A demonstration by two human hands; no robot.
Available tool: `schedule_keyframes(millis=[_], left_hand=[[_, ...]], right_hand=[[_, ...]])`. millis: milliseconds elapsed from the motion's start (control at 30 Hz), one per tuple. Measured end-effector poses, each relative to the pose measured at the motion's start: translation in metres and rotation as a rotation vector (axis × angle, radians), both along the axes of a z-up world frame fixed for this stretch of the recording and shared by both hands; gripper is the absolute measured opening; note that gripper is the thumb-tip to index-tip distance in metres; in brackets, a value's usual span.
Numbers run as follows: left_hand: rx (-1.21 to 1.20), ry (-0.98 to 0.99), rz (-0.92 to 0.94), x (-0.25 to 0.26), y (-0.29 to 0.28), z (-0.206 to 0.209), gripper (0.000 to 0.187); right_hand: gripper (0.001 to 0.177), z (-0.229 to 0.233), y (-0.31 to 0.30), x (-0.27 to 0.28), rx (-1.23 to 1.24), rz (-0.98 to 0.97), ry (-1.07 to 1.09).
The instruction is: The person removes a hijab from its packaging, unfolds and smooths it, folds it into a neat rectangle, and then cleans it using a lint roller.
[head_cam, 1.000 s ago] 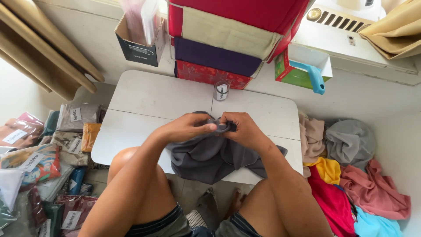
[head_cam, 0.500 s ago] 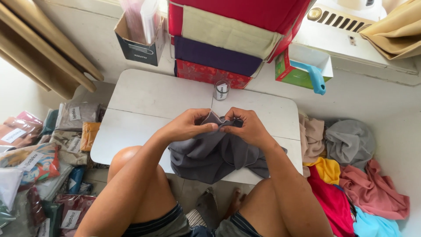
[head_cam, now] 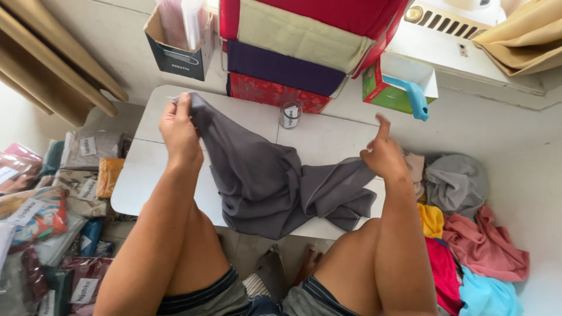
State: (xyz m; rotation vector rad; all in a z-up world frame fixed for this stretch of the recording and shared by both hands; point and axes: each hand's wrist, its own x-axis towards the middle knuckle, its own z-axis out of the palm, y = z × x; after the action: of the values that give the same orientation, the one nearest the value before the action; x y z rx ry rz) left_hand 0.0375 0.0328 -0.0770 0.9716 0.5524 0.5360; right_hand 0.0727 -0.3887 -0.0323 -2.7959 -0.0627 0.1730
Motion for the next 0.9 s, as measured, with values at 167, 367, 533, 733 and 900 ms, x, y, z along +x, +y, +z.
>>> schedule_keyframes(millis=[167, 367, 533, 733, 900], left_hand=[[0.127, -0.108, 0.102, -0.008, -0.008, 0.021, 0.015], [0.404, -0.422, 0.511, -0.022, 0.053, 0.025, 0.024], [0.699, -0.499, 0.83, -0.023, 0.113, -0.002, 0.036], [0.537, -0.602, 0.854, -0.021, 0.148, -0.043, 0.043], [0.592, -0.409, 0.354, -0.024, 0.099, 0.012, 0.011]], right_hand=[[0.076, 0.005, -0.005, -0.013, -0.243, 0.05, 0.235], [0.068, 0.026, -0.031, -0.019, -0.302, 0.075, 0.515], [0.026, 0.02, -0.071, -0.015, -0.154, -0.056, 0.295], [0.019, -0.011, -0.135, 0.012, 0.579, -0.44, -1.055], [0.033, -0.008, -0.104, 0.005, 0.011, -0.371, 0.058]])
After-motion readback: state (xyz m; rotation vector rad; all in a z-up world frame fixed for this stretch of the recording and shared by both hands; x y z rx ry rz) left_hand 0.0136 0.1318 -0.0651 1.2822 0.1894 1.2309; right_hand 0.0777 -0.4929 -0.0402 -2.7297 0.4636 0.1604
